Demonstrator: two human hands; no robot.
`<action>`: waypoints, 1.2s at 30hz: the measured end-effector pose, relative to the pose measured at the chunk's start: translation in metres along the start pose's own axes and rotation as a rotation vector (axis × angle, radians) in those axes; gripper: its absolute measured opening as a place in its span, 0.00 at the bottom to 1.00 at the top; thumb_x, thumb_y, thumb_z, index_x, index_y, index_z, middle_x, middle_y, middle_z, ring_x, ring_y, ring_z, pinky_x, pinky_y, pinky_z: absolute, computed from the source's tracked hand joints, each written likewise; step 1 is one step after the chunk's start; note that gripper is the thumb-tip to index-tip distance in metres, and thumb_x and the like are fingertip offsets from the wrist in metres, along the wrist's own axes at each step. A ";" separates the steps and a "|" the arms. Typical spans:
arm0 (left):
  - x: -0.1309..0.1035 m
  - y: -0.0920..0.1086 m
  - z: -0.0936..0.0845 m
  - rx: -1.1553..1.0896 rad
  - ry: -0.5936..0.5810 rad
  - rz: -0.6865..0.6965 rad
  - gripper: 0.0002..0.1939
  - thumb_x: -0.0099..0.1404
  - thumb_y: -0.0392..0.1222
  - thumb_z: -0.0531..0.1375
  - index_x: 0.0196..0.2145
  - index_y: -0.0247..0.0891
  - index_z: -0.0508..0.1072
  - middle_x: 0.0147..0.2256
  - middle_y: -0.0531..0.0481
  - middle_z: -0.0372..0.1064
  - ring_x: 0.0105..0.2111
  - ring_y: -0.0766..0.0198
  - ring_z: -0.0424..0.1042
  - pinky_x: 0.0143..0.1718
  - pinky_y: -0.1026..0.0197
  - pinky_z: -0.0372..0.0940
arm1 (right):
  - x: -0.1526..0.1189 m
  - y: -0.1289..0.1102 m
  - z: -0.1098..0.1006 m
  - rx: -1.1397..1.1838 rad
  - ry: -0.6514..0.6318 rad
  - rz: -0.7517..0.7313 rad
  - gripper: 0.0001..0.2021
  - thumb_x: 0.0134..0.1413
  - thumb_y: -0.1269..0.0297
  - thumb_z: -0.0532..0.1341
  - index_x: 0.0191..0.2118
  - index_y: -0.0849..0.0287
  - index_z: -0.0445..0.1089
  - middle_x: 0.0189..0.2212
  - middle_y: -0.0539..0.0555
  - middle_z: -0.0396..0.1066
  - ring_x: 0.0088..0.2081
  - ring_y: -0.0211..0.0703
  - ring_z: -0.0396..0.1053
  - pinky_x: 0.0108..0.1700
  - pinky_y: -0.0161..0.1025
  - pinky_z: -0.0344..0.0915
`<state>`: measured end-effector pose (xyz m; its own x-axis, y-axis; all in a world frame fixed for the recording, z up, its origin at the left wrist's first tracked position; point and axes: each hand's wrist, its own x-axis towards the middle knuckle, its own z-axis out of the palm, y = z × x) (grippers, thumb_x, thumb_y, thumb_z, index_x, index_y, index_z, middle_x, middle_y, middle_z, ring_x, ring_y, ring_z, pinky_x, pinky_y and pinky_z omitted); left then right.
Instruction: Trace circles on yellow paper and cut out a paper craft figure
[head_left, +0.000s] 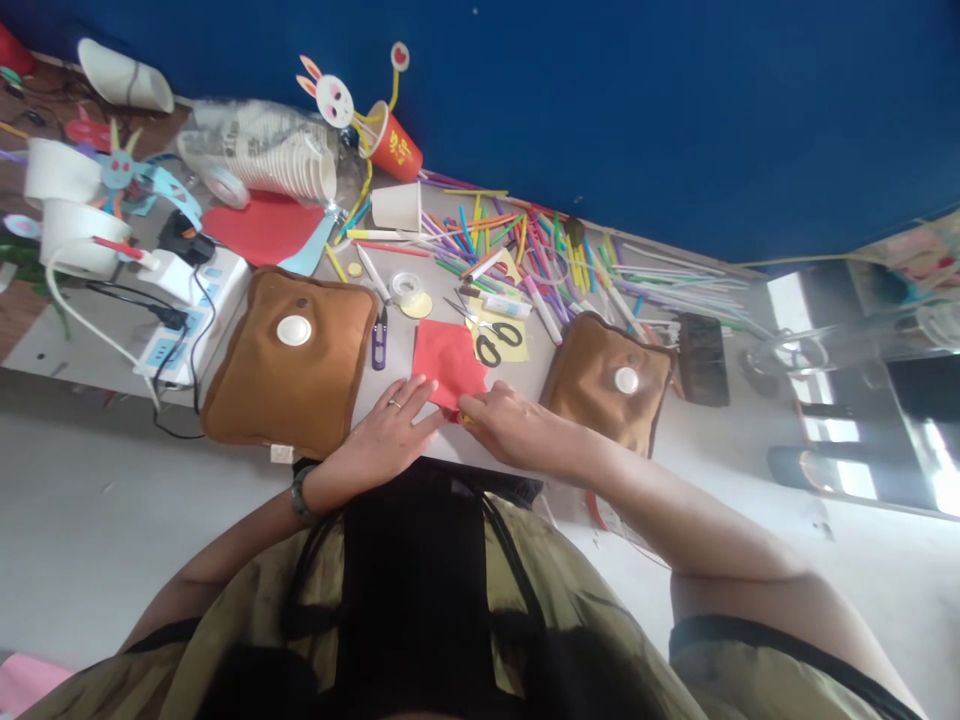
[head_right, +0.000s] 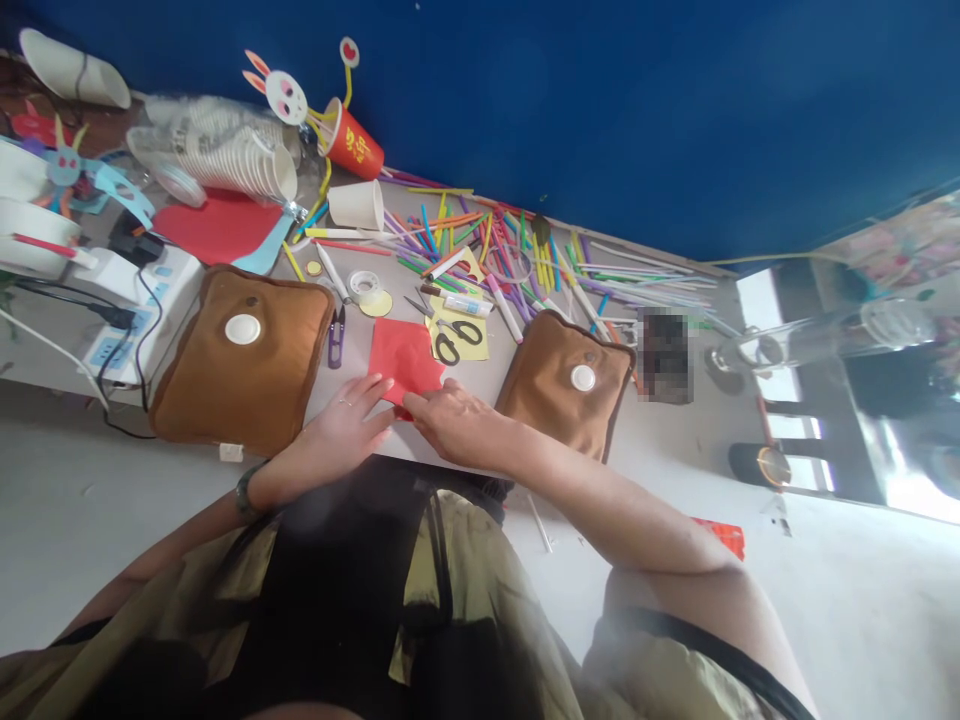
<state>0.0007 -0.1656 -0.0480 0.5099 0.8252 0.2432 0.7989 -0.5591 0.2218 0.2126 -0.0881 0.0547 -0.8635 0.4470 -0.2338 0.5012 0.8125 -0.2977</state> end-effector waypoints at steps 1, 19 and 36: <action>0.000 0.000 0.000 -0.002 -0.002 -0.002 0.15 0.69 0.38 0.56 0.53 0.38 0.71 0.62 0.33 0.62 0.66 0.43 0.59 0.66 0.38 0.57 | 0.001 0.001 -0.003 0.006 -0.016 -0.022 0.09 0.70 0.71 0.50 0.41 0.59 0.67 0.27 0.53 0.69 0.28 0.42 0.60 0.38 0.40 0.57; 0.001 -0.002 0.002 -0.017 -0.006 -0.033 0.19 0.71 0.42 0.54 0.57 0.35 0.68 0.63 0.33 0.61 0.66 0.43 0.58 0.66 0.40 0.57 | -0.028 0.016 0.031 0.184 0.370 0.055 0.07 0.67 0.63 0.53 0.42 0.59 0.65 0.30 0.56 0.72 0.32 0.45 0.68 0.39 0.41 0.62; 0.000 0.002 -0.003 0.003 0.104 -0.030 0.17 0.73 0.43 0.53 0.54 0.33 0.70 0.58 0.36 0.69 0.61 0.45 0.64 0.60 0.43 0.60 | -0.076 -0.035 0.106 0.591 0.626 0.239 0.06 0.64 0.61 0.61 0.41 0.55 0.63 0.30 0.51 0.71 0.26 0.38 0.67 0.28 0.35 0.65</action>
<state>0.0012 -0.1673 -0.0452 0.4498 0.8287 0.3331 0.8144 -0.5336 0.2279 0.2664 -0.1900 -0.0153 -0.5180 0.8428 0.1461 0.4696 0.4229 -0.7750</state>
